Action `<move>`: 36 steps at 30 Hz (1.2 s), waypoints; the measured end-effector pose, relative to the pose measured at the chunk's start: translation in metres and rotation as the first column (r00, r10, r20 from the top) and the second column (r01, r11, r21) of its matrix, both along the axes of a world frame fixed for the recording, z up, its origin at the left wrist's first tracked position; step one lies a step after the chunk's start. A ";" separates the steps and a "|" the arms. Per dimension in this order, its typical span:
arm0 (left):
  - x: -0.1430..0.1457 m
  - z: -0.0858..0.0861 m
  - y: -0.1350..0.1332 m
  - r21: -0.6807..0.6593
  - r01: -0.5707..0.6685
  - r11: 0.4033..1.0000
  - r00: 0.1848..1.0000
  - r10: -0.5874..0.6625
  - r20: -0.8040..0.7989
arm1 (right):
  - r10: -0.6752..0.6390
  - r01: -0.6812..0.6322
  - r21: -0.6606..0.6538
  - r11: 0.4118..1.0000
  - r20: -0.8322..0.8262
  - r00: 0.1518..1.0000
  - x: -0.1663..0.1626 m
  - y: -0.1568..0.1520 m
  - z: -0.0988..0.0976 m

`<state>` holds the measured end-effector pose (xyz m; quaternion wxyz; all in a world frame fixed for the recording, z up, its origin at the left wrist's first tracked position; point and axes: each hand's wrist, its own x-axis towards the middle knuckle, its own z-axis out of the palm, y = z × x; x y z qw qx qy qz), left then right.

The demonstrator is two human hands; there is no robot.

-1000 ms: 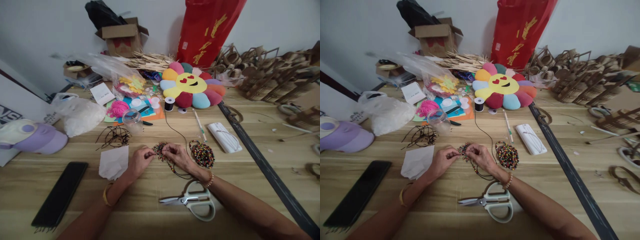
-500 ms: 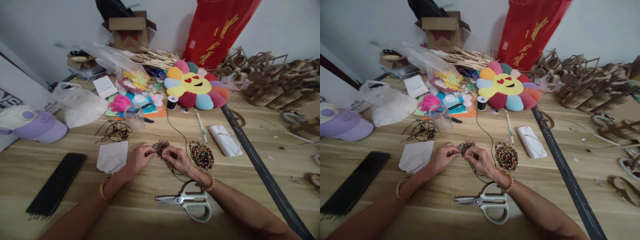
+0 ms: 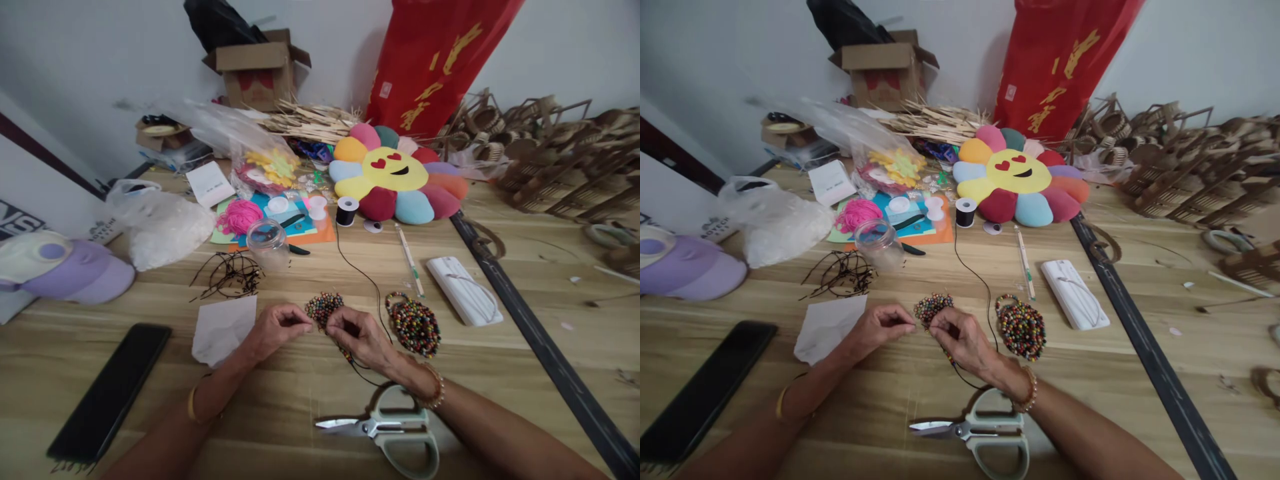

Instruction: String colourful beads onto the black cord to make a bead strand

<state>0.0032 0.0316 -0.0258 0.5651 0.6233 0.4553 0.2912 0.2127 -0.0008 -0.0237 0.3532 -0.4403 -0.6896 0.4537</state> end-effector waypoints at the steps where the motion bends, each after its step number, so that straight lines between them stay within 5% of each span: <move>1: 0.000 0.001 0.001 -0.039 0.004 0.999 1.000 -0.003 0.026 | 0.008 -0.009 0.037 0.999 0.014 1.000 0.000 0.000 0.000; 8: -0.003 0.004 0.003 -0.172 0.036 0.984 0.996 -0.022 0.082 | 0.086 -0.099 0.230 0.968 0.068 0.994 0.001 -0.001 -0.003; 36: 0.001 0.004 0.001 -0.079 0.106 0.991 0.993 -0.110 -0.043 | 0.080 -0.132 0.304 0.944 0.179 0.981 0.000 -0.001 -0.006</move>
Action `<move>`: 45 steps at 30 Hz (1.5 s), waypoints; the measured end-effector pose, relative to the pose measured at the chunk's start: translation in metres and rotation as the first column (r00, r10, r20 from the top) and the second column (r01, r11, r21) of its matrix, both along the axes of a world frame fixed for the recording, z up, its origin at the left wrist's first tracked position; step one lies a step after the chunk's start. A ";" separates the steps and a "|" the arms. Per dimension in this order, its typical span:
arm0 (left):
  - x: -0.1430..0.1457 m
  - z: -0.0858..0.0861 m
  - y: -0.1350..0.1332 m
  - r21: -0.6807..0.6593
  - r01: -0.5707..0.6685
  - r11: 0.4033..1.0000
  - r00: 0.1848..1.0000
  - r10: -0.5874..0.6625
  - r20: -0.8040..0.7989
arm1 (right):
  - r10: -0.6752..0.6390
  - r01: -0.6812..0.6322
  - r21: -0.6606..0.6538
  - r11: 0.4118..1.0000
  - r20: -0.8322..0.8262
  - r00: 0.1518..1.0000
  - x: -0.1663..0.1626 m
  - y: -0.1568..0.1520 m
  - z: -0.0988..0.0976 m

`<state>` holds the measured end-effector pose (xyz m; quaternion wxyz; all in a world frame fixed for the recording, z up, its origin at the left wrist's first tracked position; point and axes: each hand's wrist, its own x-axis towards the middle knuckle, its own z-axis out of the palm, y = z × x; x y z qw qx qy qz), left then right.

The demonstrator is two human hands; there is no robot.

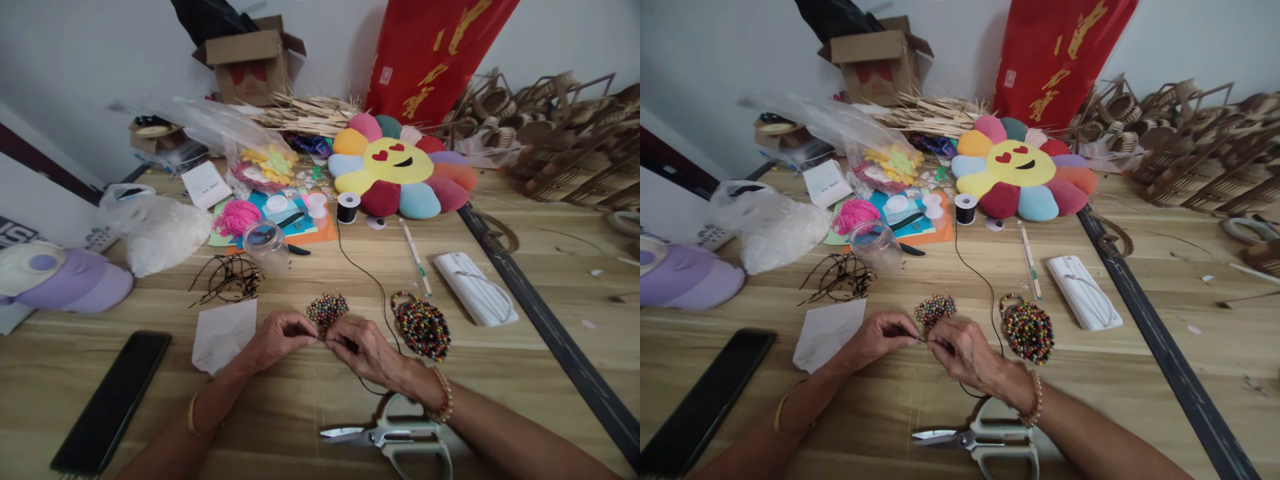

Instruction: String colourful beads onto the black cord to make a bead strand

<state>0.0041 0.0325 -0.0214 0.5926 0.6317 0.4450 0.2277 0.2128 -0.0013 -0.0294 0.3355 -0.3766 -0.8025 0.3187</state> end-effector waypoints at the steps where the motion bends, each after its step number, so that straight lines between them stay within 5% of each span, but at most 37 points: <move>1: 0.000 0.000 0.000 -0.002 0.003 1.000 1.000 -0.003 0.003 | 0.001 -0.001 0.002 1.000 0.004 1.000 0.000 0.000 0.000; 45: 0.003 0.003 -0.002 0.049 0.110 0.993 0.993 -0.108 -0.042 | 0.113 -0.114 0.019 0.993 0.058 0.992 0.000 -0.001 0.003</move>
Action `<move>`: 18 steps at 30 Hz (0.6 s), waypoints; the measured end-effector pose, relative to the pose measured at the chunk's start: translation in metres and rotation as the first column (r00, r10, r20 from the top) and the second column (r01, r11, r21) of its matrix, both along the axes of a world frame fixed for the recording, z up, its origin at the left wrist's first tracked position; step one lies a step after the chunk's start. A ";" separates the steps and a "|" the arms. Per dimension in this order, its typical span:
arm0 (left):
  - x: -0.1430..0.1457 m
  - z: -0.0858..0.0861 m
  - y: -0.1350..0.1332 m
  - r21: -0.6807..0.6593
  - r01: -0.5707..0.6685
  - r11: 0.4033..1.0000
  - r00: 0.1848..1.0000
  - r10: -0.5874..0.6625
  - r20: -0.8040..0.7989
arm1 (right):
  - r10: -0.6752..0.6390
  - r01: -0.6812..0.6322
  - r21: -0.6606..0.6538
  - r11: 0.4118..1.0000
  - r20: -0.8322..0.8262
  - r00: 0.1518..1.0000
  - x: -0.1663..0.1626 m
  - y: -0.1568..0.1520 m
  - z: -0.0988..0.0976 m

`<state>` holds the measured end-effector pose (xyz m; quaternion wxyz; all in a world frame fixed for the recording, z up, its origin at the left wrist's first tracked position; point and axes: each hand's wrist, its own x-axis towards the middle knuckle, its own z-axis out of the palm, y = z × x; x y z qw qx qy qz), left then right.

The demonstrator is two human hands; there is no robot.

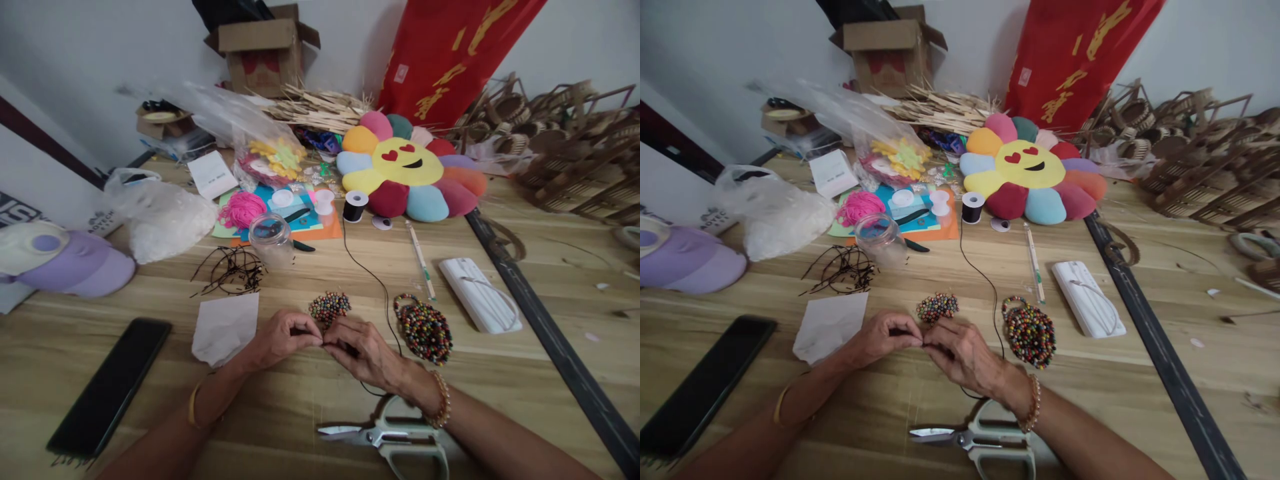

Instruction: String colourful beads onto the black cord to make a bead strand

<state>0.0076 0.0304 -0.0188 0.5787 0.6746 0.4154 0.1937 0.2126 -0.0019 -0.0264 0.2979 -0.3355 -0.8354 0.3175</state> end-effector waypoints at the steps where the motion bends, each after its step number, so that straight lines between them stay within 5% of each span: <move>1: 0.000 0.001 0.000 -0.001 0.000 1.000 1.000 0.000 0.000 | 0.009 -0.009 0.011 1.000 0.006 1.000 0.000 0.000 0.000; 8: 0.000 0.003 0.001 0.001 -0.005 1.000 1.000 0.005 0.004 | 0.224 -0.226 0.019 0.974 0.059 0.973 0.005 -0.004 0.002; 18: -0.001 -0.004 0.001 -0.039 0.022 0.999 0.998 -0.020 0.053 | 0.016 -0.016 -0.009 1.000 -0.019 1.000 0.002 -0.001 -0.004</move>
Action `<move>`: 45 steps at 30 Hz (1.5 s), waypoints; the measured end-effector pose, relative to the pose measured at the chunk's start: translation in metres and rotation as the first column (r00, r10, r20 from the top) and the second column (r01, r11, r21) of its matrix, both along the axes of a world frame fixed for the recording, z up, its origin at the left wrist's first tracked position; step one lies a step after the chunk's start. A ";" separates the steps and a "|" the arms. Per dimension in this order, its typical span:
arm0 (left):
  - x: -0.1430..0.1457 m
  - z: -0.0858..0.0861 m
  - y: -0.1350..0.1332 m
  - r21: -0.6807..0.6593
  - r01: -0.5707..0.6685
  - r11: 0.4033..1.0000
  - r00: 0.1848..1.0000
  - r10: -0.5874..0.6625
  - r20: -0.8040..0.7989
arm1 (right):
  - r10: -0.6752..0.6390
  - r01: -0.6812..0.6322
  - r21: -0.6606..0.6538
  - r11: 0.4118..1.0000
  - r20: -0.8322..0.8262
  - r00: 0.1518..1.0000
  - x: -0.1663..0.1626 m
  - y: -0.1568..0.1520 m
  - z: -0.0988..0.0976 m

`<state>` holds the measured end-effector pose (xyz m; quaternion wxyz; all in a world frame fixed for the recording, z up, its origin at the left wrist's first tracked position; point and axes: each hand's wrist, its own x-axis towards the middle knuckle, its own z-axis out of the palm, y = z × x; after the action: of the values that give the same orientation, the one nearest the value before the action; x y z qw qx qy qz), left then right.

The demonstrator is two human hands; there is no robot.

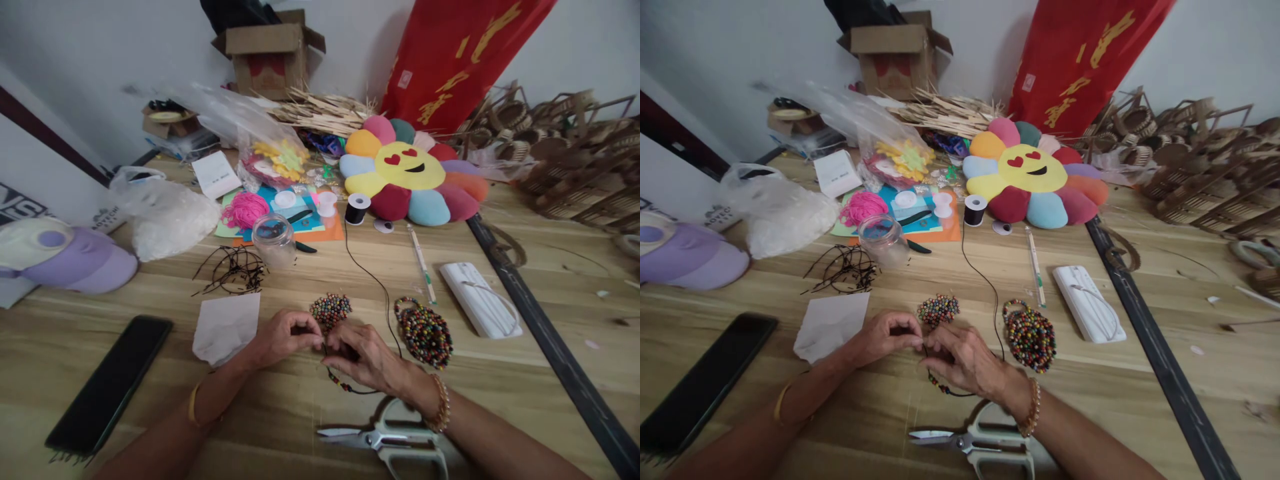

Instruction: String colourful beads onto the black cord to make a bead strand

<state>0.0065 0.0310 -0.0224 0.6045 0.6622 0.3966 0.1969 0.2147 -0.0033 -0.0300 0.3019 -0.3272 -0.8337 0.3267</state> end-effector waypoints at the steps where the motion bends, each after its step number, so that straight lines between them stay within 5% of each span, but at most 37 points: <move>1: 0.000 -0.001 0.000 0.000 -0.003 1.000 1.000 0.003 0.001 | -0.008 0.008 -0.001 1.000 -0.003 1.000 -0.001 0.000 0.000; 29: 0.005 0.000 0.000 0.091 -0.078 0.993 0.990 0.088 -0.107 | -0.055 0.053 -0.043 0.998 -0.069 0.996 -0.001 0.002 0.001; 38: 0.002 0.000 0.000 0.081 -0.149 0.985 0.988 0.151 -0.017 | -0.127 0.120 -0.069 0.990 -0.098 0.987 -0.002 0.003 0.001; 42: 0.004 -0.001 -0.003 0.254 -0.255 0.933 0.960 0.275 -0.044 | -0.161 0.153 -0.082 0.985 -0.104 0.981 -0.001 0.004 0.003; 45: 0.008 -0.002 -0.006 0.475 -0.204 0.856 0.955 0.281 -0.096 | -0.201 0.190 -0.110 0.976 -0.099 0.975 0.000 0.004 0.000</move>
<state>0.0147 0.0253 -0.0244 0.3664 0.7448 0.4665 0.3056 0.2146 0.0007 -0.0295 0.3612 -0.4038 -0.7623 0.3542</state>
